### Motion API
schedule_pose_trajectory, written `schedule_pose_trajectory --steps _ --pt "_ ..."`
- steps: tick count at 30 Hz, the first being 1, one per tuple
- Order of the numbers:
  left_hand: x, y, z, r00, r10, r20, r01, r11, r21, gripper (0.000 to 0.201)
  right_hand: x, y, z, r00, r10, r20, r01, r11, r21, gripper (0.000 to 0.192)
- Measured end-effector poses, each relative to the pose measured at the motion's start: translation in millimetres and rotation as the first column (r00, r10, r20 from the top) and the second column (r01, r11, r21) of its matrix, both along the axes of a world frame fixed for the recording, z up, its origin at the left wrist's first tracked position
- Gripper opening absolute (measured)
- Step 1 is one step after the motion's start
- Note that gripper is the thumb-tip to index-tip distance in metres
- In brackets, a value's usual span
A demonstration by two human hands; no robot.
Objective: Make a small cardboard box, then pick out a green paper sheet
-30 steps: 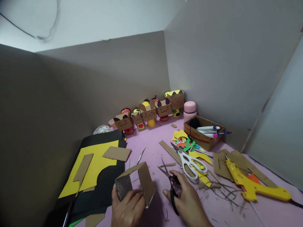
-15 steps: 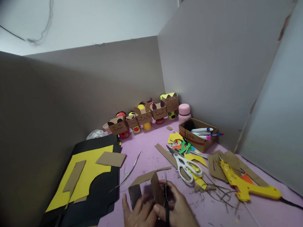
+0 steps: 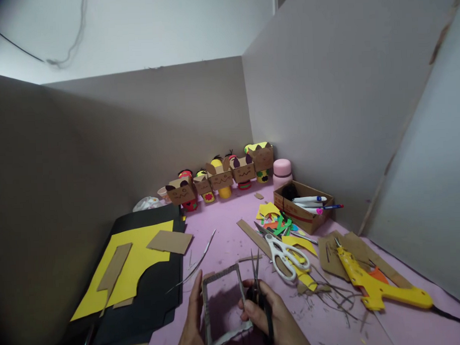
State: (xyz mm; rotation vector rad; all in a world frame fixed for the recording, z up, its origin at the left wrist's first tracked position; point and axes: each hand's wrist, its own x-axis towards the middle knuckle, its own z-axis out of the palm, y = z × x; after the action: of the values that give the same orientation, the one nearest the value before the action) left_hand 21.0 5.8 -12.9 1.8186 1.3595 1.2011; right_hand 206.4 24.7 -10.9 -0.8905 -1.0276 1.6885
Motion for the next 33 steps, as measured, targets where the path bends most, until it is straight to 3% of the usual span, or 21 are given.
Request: schedule_pose_trajectory --steps 3,6,9,11,13,15,19,23,29,33 --pt "2.5 1.4 6.7 0.978 0.054 0.201 -0.037 0.995 -0.087 0.108 0.5 3.2 -2.8 0.990 -0.112 0.080 0.113 0.994 -0.008 0.058" --pt "2.0 6.0 15.4 0.893 0.115 0.434 -0.033 0.981 -0.192 0.110 4.0 8.4 -4.9 0.953 -0.229 0.198 0.226 0.973 0.036 0.061" --pt "-1.3 9.3 20.0 0.762 0.219 0.609 -0.012 0.946 -0.325 0.110 7.6 12.3 -9.4 0.941 -0.233 0.246 0.207 0.970 0.125 0.057" --pt "-3.8 9.6 19.0 0.721 0.249 0.647 -0.004 0.935 -0.355 0.107 7.9 12.6 -14.2 0.944 -0.207 0.258 0.164 0.970 0.177 0.056" --pt "-6.2 9.3 14.8 0.749 0.245 0.615 -0.034 0.942 -0.334 0.104 6.8 10.9 -19.0 0.932 -0.206 0.299 0.142 0.965 0.222 0.058" --pt "-8.7 9.1 8.5 0.831 0.232 0.506 -0.109 0.959 -0.261 0.103 6.1 8.1 -22.2 0.890 -0.218 0.400 0.116 0.958 0.264 0.062" --pt "-13.4 10.3 -2.7 0.967 0.207 0.148 -0.190 0.975 -0.118 0.106 10.4 4.5 -22.7 0.689 -0.299 0.660 0.025 0.920 0.390 0.060" --pt "-14.3 9.9 -3.6 0.983 0.186 0.012 -0.181 0.967 -0.177 0.109 17.4 7.3 -25.3 0.578 -0.274 0.769 -0.084 0.917 0.390 0.050" --pt "-11.1 5.9 0.0 0.981 0.188 -0.037 -0.192 0.968 -0.161 0.113 18.4 12.1 -40.9 0.511 -0.378 0.772 -0.046 0.885 0.463 0.050" --pt "-7.1 2.6 4.0 0.974 0.215 -0.075 -0.225 0.959 -0.172 0.111 23.4 15.5 -44.1 0.482 -0.341 0.807 -0.144 0.878 0.457 0.053"
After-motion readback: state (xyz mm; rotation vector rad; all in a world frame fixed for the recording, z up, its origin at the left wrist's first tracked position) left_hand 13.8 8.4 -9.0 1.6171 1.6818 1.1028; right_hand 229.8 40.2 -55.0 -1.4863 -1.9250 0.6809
